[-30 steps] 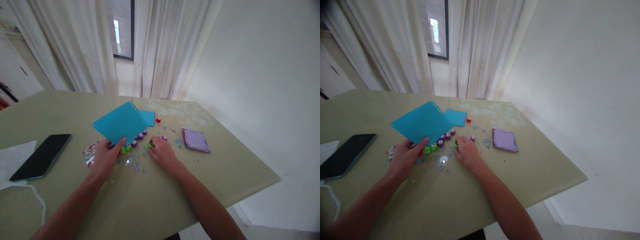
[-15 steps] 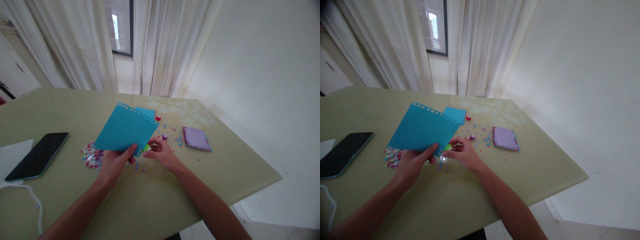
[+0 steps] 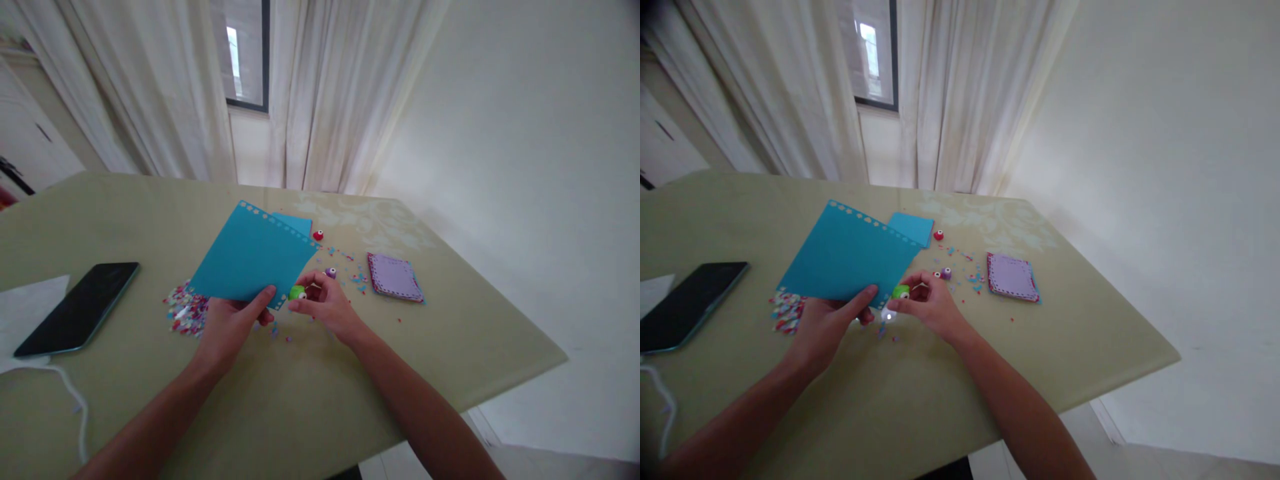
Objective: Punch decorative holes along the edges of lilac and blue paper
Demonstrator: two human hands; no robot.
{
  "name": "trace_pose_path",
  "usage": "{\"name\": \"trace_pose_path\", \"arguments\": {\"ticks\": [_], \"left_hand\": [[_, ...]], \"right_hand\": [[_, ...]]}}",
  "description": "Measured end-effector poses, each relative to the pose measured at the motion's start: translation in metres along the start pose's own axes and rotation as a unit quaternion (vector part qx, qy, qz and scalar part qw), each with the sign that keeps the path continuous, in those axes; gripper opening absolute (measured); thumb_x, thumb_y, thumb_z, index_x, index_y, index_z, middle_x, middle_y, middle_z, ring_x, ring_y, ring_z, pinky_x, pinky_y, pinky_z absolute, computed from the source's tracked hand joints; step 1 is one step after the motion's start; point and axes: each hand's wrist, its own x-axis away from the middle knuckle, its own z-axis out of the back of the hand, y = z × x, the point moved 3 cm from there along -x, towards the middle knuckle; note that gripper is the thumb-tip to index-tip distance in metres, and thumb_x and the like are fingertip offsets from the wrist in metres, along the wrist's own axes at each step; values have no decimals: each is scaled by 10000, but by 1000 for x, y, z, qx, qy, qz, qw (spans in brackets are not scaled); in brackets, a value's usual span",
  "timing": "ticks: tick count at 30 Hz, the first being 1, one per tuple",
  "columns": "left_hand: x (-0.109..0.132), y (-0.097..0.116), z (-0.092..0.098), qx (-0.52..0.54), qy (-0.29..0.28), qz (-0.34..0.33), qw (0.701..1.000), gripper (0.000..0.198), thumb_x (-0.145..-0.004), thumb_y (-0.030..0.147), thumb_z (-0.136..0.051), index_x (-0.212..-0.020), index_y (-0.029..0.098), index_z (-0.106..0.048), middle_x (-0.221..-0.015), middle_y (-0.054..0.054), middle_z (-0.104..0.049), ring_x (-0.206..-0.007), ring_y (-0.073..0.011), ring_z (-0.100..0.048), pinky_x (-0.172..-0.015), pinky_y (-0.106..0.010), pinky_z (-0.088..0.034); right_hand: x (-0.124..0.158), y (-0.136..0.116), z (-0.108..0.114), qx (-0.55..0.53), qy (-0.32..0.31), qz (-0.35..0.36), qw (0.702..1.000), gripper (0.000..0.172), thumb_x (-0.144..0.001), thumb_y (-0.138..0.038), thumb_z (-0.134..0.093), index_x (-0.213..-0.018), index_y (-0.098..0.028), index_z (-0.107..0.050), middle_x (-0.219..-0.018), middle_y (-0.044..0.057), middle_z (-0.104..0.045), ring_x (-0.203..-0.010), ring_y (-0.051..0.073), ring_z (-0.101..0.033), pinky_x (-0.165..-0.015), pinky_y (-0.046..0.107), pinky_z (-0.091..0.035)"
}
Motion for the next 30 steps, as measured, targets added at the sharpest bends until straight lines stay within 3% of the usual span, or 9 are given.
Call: {"name": "trace_pose_path", "arguments": {"ticks": [10,16,21,30], "left_hand": [[0,-10,-4,-38,-20,-1,999,360,-729,560,-807,-659,218,-719,-555,-39,-730,-506,-229,-703,-510,-308,-547],[0,-21,-10,-49,-38,-5,998,380,-767,584,-788,-664,224,-721,-557,-52,-736,-524,-254,-726,-541,-334,-579],[2,-13,-12,-39,-42,4,998,369,-751,579,-789,-728,214,-733,-578,-60,-752,-542,-267,-741,-561,-345,-598],[3,-6,-15,-47,-60,14,997,373,-721,593,-759,-655,228,-721,-559,-68,-744,-522,-261,-732,-545,-343,-591]], "right_hand": [[0,-3,0,-68,25,-23,997,561,-559,-419,-1041,-937,-228,-674,-890,-12,-727,-798,173,-676,-754,311,-521],[2,-1,0,-48,1,-57,997,508,-588,-499,-1020,-819,-209,-672,-743,-28,-663,-669,135,-575,-655,283,-419],[1,3,2,-20,-30,-63,997,522,-743,-669,-898,-828,-202,-682,-713,-16,-632,-631,125,-525,-606,275,-351],[1,6,0,-14,-57,-41,997,506,-784,-636,-892,-775,-203,-630,-654,-58,-492,-603,110,-397,-587,292,-267]]}}
